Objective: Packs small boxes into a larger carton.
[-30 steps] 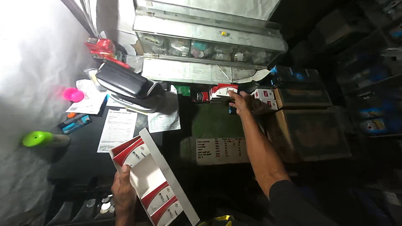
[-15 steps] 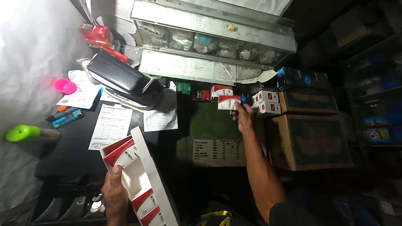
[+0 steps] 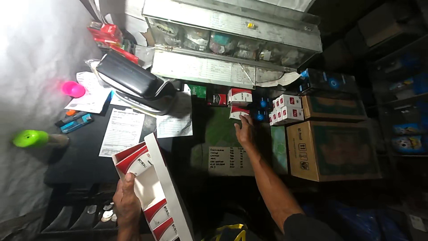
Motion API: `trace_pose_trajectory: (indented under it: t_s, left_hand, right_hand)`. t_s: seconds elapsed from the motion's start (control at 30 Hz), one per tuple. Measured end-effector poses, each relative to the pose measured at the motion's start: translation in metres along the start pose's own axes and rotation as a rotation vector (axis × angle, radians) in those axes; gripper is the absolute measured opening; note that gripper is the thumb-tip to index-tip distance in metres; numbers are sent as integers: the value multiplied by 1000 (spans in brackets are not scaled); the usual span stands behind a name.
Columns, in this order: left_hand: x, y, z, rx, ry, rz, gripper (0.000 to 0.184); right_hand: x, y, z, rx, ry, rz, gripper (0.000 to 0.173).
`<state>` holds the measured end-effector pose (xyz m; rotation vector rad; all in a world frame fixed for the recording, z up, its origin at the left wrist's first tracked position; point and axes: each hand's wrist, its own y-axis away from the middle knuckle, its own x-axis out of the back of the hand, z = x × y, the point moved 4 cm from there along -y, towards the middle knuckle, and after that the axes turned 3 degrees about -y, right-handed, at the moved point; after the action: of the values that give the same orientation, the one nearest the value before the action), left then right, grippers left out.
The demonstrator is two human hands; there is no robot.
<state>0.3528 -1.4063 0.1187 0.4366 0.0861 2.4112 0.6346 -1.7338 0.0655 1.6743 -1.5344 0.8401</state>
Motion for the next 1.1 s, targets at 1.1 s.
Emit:
trace_pose_trajectory:
  t_s: [1.1]
  left_hand:
    - [18,0,-14,116,101,-503,80]
  right_hand:
    - [-69,143,-287,999,477,-516,63]
